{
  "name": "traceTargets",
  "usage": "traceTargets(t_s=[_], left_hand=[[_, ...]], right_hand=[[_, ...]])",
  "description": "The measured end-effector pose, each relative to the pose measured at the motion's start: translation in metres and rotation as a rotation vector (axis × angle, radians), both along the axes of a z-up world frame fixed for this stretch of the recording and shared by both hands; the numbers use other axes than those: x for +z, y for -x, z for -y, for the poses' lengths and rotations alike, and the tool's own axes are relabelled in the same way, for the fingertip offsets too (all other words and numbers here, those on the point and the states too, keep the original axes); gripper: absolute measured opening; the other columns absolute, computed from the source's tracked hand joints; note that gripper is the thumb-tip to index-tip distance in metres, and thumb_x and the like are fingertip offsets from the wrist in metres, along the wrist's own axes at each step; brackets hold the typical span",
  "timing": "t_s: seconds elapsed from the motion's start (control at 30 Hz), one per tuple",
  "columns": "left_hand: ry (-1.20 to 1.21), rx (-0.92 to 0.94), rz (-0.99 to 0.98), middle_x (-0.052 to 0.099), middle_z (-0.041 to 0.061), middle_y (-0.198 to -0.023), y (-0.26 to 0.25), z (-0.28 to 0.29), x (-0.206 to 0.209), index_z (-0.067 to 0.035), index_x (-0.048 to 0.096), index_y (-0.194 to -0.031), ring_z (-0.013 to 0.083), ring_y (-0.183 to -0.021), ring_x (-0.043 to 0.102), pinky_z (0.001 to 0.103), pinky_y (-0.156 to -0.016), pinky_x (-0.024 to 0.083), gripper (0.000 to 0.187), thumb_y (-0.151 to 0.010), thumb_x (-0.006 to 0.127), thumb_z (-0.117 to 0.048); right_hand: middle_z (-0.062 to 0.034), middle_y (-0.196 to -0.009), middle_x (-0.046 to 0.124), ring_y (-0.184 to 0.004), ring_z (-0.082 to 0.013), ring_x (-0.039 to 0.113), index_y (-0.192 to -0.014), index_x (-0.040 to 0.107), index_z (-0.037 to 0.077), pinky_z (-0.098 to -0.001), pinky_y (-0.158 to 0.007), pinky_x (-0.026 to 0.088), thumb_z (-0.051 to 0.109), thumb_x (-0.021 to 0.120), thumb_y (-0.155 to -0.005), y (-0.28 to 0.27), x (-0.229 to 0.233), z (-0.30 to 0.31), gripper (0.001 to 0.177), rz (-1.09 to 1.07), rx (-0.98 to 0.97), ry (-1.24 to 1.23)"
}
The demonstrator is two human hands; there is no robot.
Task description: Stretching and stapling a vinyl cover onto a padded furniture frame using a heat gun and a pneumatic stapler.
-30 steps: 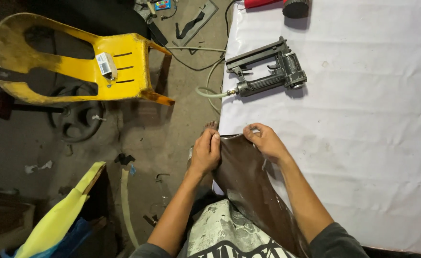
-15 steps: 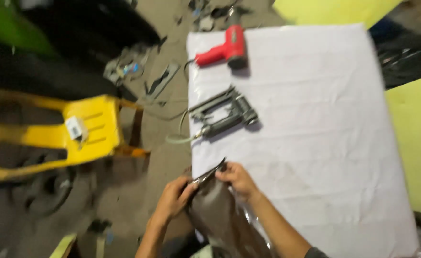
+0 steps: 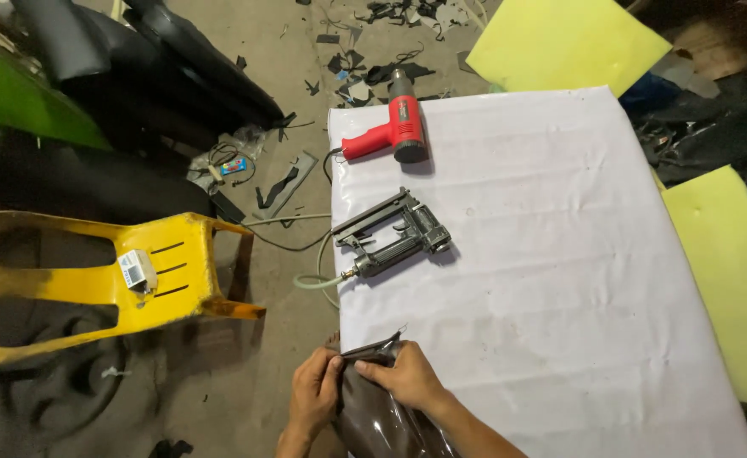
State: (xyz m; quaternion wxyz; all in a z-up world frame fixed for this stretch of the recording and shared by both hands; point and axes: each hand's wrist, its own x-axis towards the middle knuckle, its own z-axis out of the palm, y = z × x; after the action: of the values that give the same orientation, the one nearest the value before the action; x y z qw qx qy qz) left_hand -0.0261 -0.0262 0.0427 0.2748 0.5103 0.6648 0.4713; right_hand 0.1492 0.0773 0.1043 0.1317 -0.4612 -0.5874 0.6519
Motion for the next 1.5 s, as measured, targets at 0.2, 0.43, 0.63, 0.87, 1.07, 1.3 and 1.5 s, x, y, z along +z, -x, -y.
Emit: traceTargets(t_s=[0.2, 0.43, 0.63, 0.87, 1.07, 1.3, 1.5], left_hand=[[-0.022, 0.03, 0.02, 0.062, 0.001, -0.072, 0.001, 0.001, 0.004, -0.011, 0.063, -0.08, 0.016, -0.067, 0.058, 0.032, -0.066, 0.046, 0.025, -0.102, 0.055, -0.019], [0.301, 0.191, 0.07, 0.047, -0.005, -0.059, 0.011, 0.007, -0.009, -0.013, 0.048, -0.066, 0.0111, -0.059, 0.046, 0.035, -0.056, 0.037, 0.044, -0.103, 0.059, -0.034], [0.749, 0.336, 0.066, 0.069, 0.004, -0.083, 0.021, -0.009, -0.009, -0.024, 0.074, -0.127, 0.0238, -0.085, 0.07, 0.037, -0.085, 0.053, 0.048, -0.083, 0.065, -0.042], [0.073, 0.1, 0.364, 0.076, 0.001, -0.12, -0.014, -0.051, -0.022, -0.012, 0.073, -0.126, 0.0126, -0.103, 0.067, 0.026, -0.096, 0.05, 0.043, -0.083, 0.08, -0.015], [-0.075, -0.165, 0.67, 0.059, 0.004, -0.061, -0.046, -0.113, -0.027, -0.002, 0.073, -0.112, 0.014, -0.06, 0.057, 0.027, -0.062, 0.049, 0.029, -0.084, 0.081, 0.0], [0.039, -0.027, 0.33, 0.065, -0.001, -0.064, -0.025, -0.077, 0.0, -0.016, 0.073, -0.101, 0.0119, -0.064, 0.062, 0.031, -0.064, 0.053, 0.008, -0.095, 0.077, -0.019], [-0.016, 0.067, 0.128, 0.072, 0.019, -0.099, 0.001, -0.088, -0.017, -0.011, 0.067, -0.116, 0.0401, -0.1, 0.068, 0.049, -0.094, 0.05, 0.02, -0.107, 0.058, -0.027]], right_hand=[[0.0072, -0.059, 0.062, -0.053, -0.005, 0.055, -0.063, 0.073, 0.01, -0.0267, -0.046, 0.043, 0.026, 0.091, -0.087, -0.006, -0.04, 0.002, 0.034, -0.027, -0.077, -0.171], [0.0089, -0.056, 0.048, -0.055, -0.0059, 0.045, -0.056, 0.056, 0.015, -0.0291, -0.05, 0.033, 0.03, 0.086, -0.094, 0.009, -0.104, 0.0, 0.051, -0.083, -0.129, -0.238], [0.0032, -0.054, 0.051, -0.055, -0.0127, 0.05, -0.058, 0.052, 0.017, -0.0351, -0.056, 0.034, 0.067, 0.072, -0.092, 0.022, -0.079, 0.0, 0.064, 0.361, 0.01, -0.006], [0.0095, -0.07, 0.06, -0.066, -0.0071, 0.054, -0.074, 0.078, 0.015, -0.0276, -0.058, 0.044, 0.041, 0.076, -0.095, -0.019, -0.058, 0.002, 0.034, 0.011, -0.42, -0.045], [-0.0141, -0.078, 0.072, -0.082, -0.0327, 0.072, -0.09, 0.067, 0.014, -0.0419, -0.072, 0.054, 0.059, 0.082, -0.083, -0.056, -0.062, -0.032, 0.049, 0.47, -0.56, -0.156], [-0.006, -0.104, 0.074, -0.103, -0.0253, 0.066, -0.111, 0.073, 0.019, -0.0404, -0.093, 0.053, 0.068, 0.061, -0.103, -0.039, -0.077, -0.009, 0.052, 0.345, -0.261, -0.065], [-0.0036, -0.059, 0.064, -0.063, -0.0242, 0.062, -0.066, 0.07, 0.014, -0.0369, -0.06, 0.048, 0.067, 0.064, -0.098, -0.065, -0.096, -0.018, 0.063, 0.443, -0.298, 0.019]])
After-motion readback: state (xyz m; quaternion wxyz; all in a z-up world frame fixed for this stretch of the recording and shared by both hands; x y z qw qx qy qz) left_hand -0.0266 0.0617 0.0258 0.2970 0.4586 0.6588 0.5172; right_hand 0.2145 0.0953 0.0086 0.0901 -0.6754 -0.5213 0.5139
